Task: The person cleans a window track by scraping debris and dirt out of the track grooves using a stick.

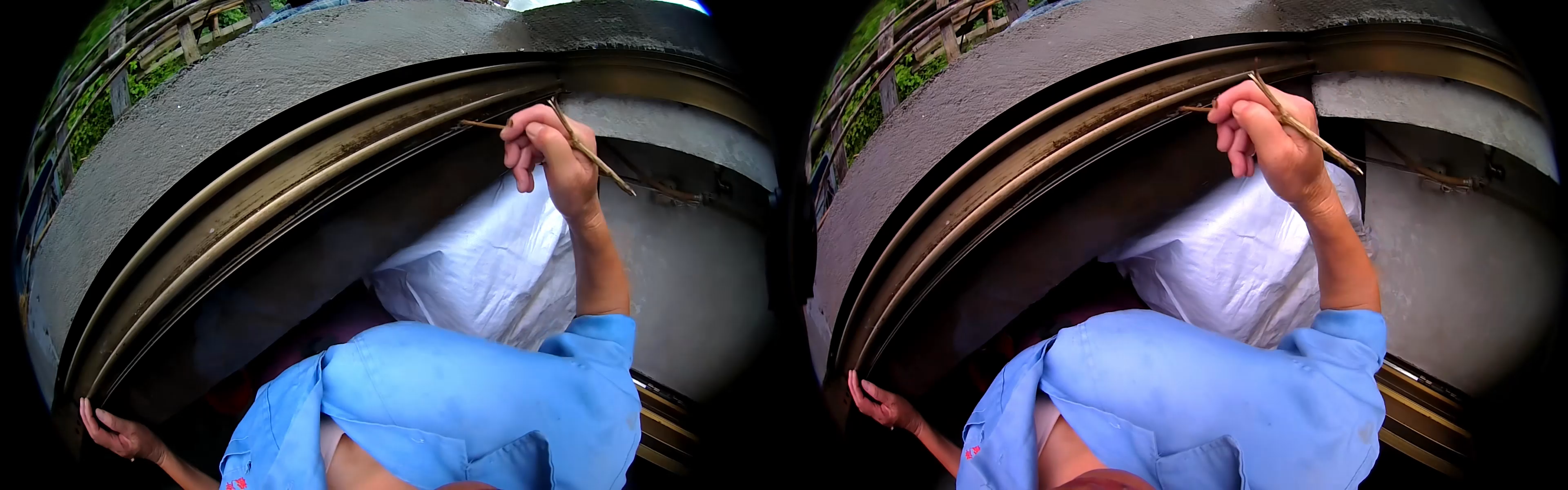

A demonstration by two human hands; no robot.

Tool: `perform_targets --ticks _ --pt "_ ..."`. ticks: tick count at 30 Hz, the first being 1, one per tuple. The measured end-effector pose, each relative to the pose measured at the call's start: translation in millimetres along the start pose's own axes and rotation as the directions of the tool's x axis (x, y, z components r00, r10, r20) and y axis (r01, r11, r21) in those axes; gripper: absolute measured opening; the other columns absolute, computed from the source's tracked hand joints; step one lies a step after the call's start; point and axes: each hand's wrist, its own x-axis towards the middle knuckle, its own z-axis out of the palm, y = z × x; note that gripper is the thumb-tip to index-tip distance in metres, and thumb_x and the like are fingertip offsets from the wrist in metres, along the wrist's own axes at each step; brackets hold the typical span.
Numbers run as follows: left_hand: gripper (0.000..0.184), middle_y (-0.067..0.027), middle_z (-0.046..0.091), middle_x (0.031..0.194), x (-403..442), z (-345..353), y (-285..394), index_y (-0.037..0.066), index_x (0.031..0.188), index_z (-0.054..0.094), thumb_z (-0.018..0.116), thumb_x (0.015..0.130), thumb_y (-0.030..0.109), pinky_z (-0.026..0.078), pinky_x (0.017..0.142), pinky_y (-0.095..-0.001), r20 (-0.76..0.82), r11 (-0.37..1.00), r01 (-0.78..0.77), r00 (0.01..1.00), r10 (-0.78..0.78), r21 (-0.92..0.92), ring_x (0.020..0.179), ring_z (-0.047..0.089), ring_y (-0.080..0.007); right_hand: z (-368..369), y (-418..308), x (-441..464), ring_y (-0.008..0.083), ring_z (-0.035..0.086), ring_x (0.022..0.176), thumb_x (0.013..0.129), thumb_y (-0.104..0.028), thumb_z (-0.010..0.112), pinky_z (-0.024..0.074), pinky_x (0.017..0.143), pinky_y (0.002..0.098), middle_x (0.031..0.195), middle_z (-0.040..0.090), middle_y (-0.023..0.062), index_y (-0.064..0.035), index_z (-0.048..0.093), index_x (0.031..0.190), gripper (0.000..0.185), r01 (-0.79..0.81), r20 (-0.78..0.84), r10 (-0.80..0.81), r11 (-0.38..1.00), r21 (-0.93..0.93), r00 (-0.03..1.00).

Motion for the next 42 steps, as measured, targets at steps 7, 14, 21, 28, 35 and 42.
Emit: perform_targets --ticks 7,14,21,28,35,42 --pt "0.022 -0.0149 0.057 0.109 1.4 -3.0 0.1 -0.006 0.110 0.053 0.042 0.092 0.004 0.044 0.091 -0.0318 0.028 0.999 -0.020 0.999 0.019 0.044 0.101 0.056 -0.0259 -133.8 59.5 54.2 0.0083 0.050 0.041 0.086 -0.024 0.042 0.0376 0.035 0.0196 0.061 0.057 0.0067 -0.0011 0.059 0.082 0.029 -0.238 -0.284 0.209 0.969 -0.073 0.936" --pt "0.023 -0.0145 0.057 0.109 -0.6 -3.2 -3.0 -0.005 0.110 0.053 0.042 0.093 0.005 0.044 0.091 -0.0319 0.025 0.998 -0.007 1.000 0.005 0.063 0.101 0.056 -0.0259 -56.7 20.2 35.7 0.0060 0.042 0.034 0.083 -0.013 0.042 0.0326 0.031 0.0200 0.051 0.052 0.0036 -0.0016 0.058 0.073 0.022 -0.088 -0.118 0.052 0.943 -0.321 0.992" --pt "0.022 -0.0143 0.057 0.109 0.6 -2.1 -0.6 -0.005 0.110 0.053 0.043 0.092 0.004 0.044 0.092 -0.0323 0.021 1.000 -0.001 1.000 0.000 0.031 0.102 0.055 -0.0255 -8.2 -5.0 14.9 0.0068 0.043 0.036 0.083 -0.009 0.039 0.0331 0.034 0.0192 0.055 0.054 0.0079 0.0026 0.058 0.074 0.024 -0.071 0.049 0.070 0.997 0.008 0.996" --pt "0.022 -0.0137 0.058 0.108 -2.0 -2.7 -5.3 -0.004 0.108 0.055 0.045 0.092 0.006 0.043 0.092 -0.0315 -0.001 1.000 0.007 1.000 -0.007 0.001 0.101 0.056 -0.0245 -91.9 56.2 50.1 0.0052 0.035 0.034 0.086 -0.015 0.040 0.0242 0.030 0.0191 0.058 0.053 0.0060 -0.0022 0.055 0.081 0.021 -0.261 -0.046 0.296 0.895 0.362 0.954" --pt "0.022 -0.0142 0.057 0.109 -0.8 -2.8 0.4 -0.005 0.109 0.054 0.044 0.092 0.005 0.044 0.091 -0.0321 0.016 0.999 0.002 1.000 -0.003 0.045 0.101 0.056 -0.0252 6.1 10.6 27.4 0.0114 0.046 0.037 0.088 -0.016 0.037 0.0370 0.033 0.0217 0.062 0.057 0.0124 0.0021 0.055 0.084 0.027 -0.234 0.246 0.149 0.902 0.362 0.958" --pt "0.022 -0.0138 0.057 0.109 -1.7 -2.4 -2.0 -0.004 0.109 0.055 0.045 0.092 0.006 0.043 0.092 -0.0319 0.006 1.000 0.010 1.000 -0.010 -0.002 0.101 0.055 -0.0249 -93.9 61.4 41.3 0.0094 0.044 0.037 0.088 -0.015 0.039 0.0328 0.032 0.0207 0.062 0.056 0.0097 0.0006 0.056 0.083 0.024 -0.214 -0.130 0.271 0.915 0.342 0.954"
